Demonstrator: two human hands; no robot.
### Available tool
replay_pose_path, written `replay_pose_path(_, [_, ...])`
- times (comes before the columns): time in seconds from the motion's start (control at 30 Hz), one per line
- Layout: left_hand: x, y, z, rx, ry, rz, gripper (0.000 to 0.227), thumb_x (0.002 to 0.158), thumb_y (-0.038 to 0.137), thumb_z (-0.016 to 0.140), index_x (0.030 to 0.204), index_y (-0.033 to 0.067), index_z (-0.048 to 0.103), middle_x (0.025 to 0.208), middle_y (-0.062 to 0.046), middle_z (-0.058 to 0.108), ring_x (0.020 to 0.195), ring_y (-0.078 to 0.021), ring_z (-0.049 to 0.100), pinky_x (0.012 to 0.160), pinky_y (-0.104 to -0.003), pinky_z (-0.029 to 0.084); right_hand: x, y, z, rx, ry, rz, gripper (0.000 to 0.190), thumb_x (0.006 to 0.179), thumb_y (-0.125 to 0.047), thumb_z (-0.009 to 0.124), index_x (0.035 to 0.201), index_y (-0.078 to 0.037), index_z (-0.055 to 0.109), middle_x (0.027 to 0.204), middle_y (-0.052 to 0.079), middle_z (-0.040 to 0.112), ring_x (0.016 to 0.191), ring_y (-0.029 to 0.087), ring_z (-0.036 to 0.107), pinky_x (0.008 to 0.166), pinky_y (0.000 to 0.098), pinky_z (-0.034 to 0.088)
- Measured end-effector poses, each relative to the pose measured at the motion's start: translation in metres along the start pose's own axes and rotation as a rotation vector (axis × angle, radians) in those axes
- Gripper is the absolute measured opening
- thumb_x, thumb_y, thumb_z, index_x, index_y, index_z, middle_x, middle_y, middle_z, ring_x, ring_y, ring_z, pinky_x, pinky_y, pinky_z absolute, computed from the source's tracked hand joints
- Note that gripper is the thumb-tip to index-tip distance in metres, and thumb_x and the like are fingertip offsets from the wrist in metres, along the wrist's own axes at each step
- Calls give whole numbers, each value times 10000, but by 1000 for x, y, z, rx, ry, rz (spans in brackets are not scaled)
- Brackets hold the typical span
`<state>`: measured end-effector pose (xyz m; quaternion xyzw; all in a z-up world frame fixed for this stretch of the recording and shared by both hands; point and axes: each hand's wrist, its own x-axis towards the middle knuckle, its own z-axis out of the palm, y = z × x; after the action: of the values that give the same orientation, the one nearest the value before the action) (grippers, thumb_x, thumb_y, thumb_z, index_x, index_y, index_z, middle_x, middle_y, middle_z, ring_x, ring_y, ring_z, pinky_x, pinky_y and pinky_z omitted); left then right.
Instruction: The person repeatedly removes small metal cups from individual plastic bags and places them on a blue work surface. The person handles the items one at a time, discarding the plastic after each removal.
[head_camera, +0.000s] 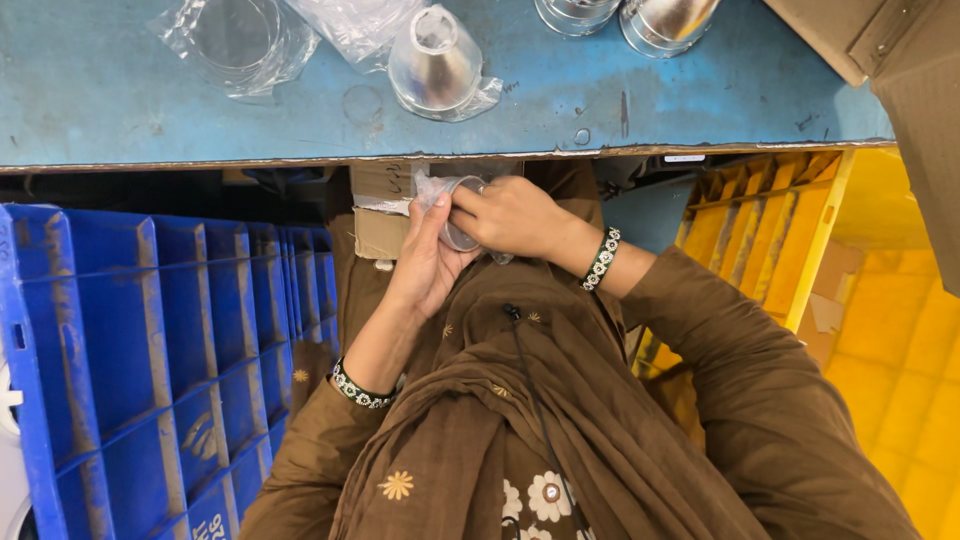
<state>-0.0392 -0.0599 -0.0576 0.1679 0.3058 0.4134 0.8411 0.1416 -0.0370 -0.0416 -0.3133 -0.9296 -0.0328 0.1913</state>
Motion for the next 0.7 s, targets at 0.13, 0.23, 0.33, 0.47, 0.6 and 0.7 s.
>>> replay_pose_path(0.13, [1,3,-1,-6,10,-4,351,1046,322,520,1335,163,400,1361,-87,543,1232,-232,614,1012,-487,563,1,4,-16,67,35,-10,107,828,-168,686,903,-92,688,947,59,617,613,183,629,531,334,491])
replay_pose_path(0.23, [1,6,-6,-58,9,-6,352,1066,336,511,1341,140,413,1353,-101,572,1227,-247,625,1031,-487,552,1,3,-34,109,89,10,224,820,-192,724,1014,-80,709,977,40,610,629,185,629,539,326,494])
replay_pose_path(0.33, [2,11,-11,-73,29,7,345,1080,343,508,1328,124,412,1336,-105,594,1223,-253,628,1030,-505,542,-2,-3,-52,190,130,112,182,856,-166,781,1002,-102,693,976,25,607,666,203,635,592,322,522])
replay_pose_path(0.47, [0,17,-11,-122,-6,3,378,1069,356,505,1332,87,465,1343,-117,614,1243,-262,636,1073,-499,537,-11,-10,-67,263,167,235,180,832,-108,813,971,-101,699,955,19,642,648,185,633,575,314,510])
replay_pose_path(0.6, [1,16,-8,-146,-20,16,398,1058,357,513,1347,84,502,1359,-107,614,1259,-252,630,1096,-484,524,-21,-21,-73,271,204,314,199,809,-93,820,967,-90,699,955,29,649,667,184,639,581,310,508])
replay_pose_path(0.7, [-3,13,-8,-167,-56,66,395,1072,363,522,1363,99,486,1356,-95,604,1261,-247,617,1096,-488,517,-26,-41,-73,276,270,340,200,801,-88,818,960,-112,698,966,14,659,703,175,663,600,302,525])
